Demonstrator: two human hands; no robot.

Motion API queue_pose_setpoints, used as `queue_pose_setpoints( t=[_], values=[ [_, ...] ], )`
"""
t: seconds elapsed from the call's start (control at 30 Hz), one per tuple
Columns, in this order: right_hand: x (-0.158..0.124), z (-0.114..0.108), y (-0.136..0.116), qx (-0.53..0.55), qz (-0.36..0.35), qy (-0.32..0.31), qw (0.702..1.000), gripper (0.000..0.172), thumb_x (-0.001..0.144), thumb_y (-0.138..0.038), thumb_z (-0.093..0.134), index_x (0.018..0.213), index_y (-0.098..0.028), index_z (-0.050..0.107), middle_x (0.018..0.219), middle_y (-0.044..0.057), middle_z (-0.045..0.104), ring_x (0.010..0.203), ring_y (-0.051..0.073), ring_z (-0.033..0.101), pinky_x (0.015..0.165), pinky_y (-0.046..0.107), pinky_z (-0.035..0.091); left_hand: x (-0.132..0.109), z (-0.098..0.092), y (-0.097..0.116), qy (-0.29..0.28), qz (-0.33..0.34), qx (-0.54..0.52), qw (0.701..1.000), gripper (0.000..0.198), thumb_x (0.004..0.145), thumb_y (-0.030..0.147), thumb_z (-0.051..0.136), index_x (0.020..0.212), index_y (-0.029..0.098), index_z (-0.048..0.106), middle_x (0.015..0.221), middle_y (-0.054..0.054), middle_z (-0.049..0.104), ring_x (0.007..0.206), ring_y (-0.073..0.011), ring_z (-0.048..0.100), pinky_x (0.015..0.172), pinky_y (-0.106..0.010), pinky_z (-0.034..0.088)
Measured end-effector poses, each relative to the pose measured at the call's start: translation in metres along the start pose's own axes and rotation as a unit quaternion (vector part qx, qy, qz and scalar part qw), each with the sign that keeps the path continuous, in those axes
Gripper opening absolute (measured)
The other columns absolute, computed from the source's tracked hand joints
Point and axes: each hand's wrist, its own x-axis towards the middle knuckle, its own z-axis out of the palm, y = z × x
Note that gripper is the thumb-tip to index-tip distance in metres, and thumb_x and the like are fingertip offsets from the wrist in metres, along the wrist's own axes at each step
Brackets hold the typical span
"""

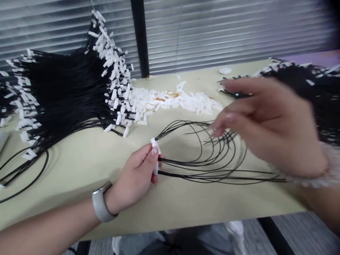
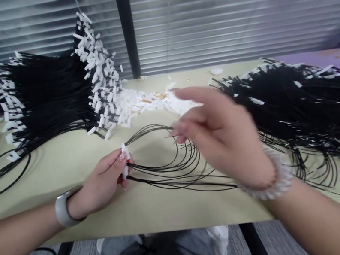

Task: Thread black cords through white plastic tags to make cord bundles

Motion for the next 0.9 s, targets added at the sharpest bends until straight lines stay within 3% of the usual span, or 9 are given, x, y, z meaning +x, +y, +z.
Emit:
queue_pose_setpoints(
  t=[0.1, 0.23, 0.77, 0.9],
  values=[
    [-0.003, 0.016, -0.007, -0.067, -0.041, -0.082, 0.994, 0.024, 0.084, -0.021, 0.051, 0.107, -0.024, 0.056, 0.076, -0.002, 0.066, 0.067, 0.011, 0.061, 0.067, 0.026, 0.048, -0.001, 0.000, -0.001, -0.008, -0.003, 0.000, 1.000, 0.034, 0.090, 0.046, 0.030, 0.081, 0.017, 0.047, 0.064, 0.004, 0.045, 0.048, -0.0053, 0.042, 0.046, -0.017, 0.036],
    [-0.004, 0.028, -0.006, -0.152, -0.116, -0.122, 0.974, 0.009, 0.083, -0.021, 0.053, 0.083, -0.021, 0.062, 0.073, -0.003, 0.066, 0.062, 0.009, 0.058, 0.078, 0.030, 0.042, -0.002, -0.001, 0.000, -0.027, 0.004, 0.020, 0.999, 0.035, 0.090, 0.046, 0.030, 0.080, 0.017, 0.047, 0.063, 0.003, 0.045, 0.050, -0.0060, 0.041, 0.047, -0.017, 0.036],
    [-0.007, 0.028, -0.005, -0.181, -0.154, -0.132, 0.962, 0.010, 0.084, -0.022, 0.051, 0.081, -0.021, 0.061, 0.065, -0.004, 0.060, 0.059, 0.008, 0.052, 0.087, 0.030, 0.036, -0.002, -0.004, 0.000, -0.043, -0.003, 0.021, 0.999, 0.035, 0.090, 0.047, 0.030, 0.080, 0.018, 0.048, 0.063, 0.003, 0.045, 0.051, -0.0065, 0.042, 0.049, -0.017, 0.037],
    [-0.007, 0.027, -0.003, -0.193, -0.194, -0.138, 0.952, 0.009, 0.083, -0.020, 0.052, 0.082, -0.021, 0.061, 0.068, -0.003, 0.062, 0.063, 0.008, 0.054, 0.089, 0.032, 0.035, -0.002, -0.003, 0.000, -0.038, -0.011, 0.014, 0.999, 0.035, 0.089, 0.047, 0.030, 0.080, 0.018, 0.048, 0.063, 0.003, 0.045, 0.051, -0.0067, 0.041, 0.048, -0.018, 0.037]
  ],
)
